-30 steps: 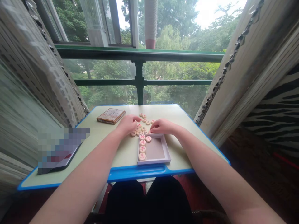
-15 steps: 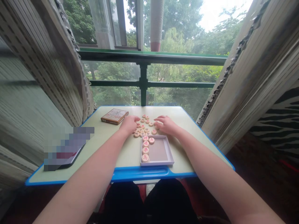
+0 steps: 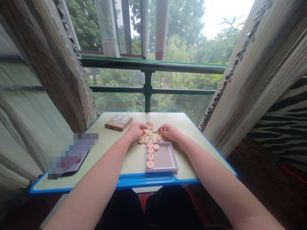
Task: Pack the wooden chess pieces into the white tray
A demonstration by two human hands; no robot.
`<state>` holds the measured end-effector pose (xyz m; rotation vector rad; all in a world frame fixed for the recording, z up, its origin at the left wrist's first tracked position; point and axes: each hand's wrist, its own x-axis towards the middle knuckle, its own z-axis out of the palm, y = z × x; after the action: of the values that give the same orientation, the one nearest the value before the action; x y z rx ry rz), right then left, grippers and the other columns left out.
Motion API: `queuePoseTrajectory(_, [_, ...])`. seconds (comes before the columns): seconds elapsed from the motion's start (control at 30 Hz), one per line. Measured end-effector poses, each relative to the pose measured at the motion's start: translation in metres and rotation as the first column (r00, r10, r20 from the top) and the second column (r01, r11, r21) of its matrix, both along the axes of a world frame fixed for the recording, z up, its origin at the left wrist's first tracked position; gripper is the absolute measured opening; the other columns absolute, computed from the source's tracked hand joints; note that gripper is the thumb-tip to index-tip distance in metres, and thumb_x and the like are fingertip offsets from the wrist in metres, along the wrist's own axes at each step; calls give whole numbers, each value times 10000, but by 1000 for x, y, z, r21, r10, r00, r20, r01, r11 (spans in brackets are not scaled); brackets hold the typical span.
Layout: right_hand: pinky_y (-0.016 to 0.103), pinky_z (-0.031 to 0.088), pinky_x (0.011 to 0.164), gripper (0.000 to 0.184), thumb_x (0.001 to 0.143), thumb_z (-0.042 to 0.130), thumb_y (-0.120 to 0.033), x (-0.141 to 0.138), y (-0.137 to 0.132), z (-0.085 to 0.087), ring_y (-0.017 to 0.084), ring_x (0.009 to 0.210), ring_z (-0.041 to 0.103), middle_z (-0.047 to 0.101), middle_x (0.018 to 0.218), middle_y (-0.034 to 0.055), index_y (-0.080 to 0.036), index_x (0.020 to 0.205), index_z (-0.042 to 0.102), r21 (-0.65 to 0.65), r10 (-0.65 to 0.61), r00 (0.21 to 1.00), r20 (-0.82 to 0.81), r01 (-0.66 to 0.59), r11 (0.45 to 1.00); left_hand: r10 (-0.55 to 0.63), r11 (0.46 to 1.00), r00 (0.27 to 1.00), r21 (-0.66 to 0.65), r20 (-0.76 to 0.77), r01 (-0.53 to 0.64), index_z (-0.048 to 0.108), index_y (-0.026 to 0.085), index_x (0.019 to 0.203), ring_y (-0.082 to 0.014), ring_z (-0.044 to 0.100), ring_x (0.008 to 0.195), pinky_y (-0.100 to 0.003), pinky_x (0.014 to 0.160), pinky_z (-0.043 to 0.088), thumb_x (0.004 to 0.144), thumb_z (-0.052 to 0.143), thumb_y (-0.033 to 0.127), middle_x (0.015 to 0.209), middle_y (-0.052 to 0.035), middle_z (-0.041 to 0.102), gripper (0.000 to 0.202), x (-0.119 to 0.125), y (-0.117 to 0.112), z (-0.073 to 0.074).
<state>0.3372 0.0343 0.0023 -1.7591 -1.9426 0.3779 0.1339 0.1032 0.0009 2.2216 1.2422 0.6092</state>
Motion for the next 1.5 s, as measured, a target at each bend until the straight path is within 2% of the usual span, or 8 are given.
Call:
queuePoseTrajectory(0.07, [223, 439, 776, 204, 784, 534, -175, 0, 0, 1, 137, 849, 589, 659, 991, 58, -175, 904, 699, -20, -19, 1000, -7, 19, 1000, -98, 995, 994, 0, -47, 98, 717, 183, 875, -179, 624, 831, -232, 736, 475, 662, 536, 121, 867, -47, 704, 287, 0, -2, 1])
queuePoseTrajectory(0.17, [224, 439, 783, 208, 786, 534, -198, 0, 0, 2, 142, 861, 592, 664, 1005, 59, -170, 911, 697, -39, -36, 999, -26, 35, 999, -153, 987, 984, 29, -88, 156, 722, 201, 830, -194, 615, 865, -250, 781, 464, 685, 543, 178, 872, -40, 703, 232, 2, -2, -1])
queuePoseTrajectory(0.5, [237, 433, 884, 314, 774, 446, -86, 5, 4, -3, 144, 955, 602, 673, 1040, 68, -136, 983, 675, -45, -97, 971, -218, 90, 995, -30, 956, 971, 277, -238, 97, 702, 210, 839, -227, 581, 959, -284, 836, 428, 795, 488, 308, 941, -84, 685, 240, 13, -3, -1])
queuePoseTrajectory(0.7, [248, 444, 843, 291, 771, 456, -104, 6, 6, -6, 149, 909, 607, 683, 998, 70, -129, 952, 682, -52, -71, 973, -221, 61, 997, -21, 944, 977, 317, -212, 89, 696, 197, 841, -229, 582, 949, -295, 826, 434, 804, 459, 298, 939, -79, 687, 260, 18, -2, -2])
queuePoseTrajectory(0.9, [247, 458, 767, 298, 787, 540, -259, 2, 5, -7, 149, 825, 612, 685, 960, 62, -148, 1041, 651, -48, -97, 967, -236, 88, 995, -31, 920, 991, 385, -129, 79, 701, 187, 828, -232, 587, 912, -320, 833, 445, 799, 456, 307, 896, -72, 694, 274, 19, -3, -5])
queuePoseTrajectory(1.23, [232, 436, 675, 258, 741, 601, -263, -1, 5, -8, 119, 686, 567, 661, 795, 34, -155, 962, 679, -38, -87, 980, -178, 82, 996, -59, 921, 997, 383, -46, 73, 704, 178, 777, -216, 613, 793, -314, 758, 463, 788, 493, 324, 813, -65, 701, 256, 17, -11, -3])
queuePoseTrajectory(1.4, [227, 419, 632, 272, 681, 654, -248, 0, 4, -8, 103, 640, 530, 629, 731, 12, -150, 933, 676, -28, -113, 938, -329, 110, 994, -92, 929, 996, 361, -3, 86, 710, 178, 788, -210, 619, 793, -311, 755, 470, 784, 508, 326, 825, -60, 704, 250, 20, -13, -5])
queuePoseTrajectory(1.5, [227, 412, 614, 251, 653, 677, -257, -1, 1, -3, 101, 646, 527, 628, 739, 12, -148, 879, 668, -37, -129, 850, -511, 128, 991, -110, 939, 993, 333, 52, 87, 710, 183, 812, -211, 624, 829, -313, 769, 471, 778, 527, 342, 856, -57, 706, 245, 21, -17, -2])
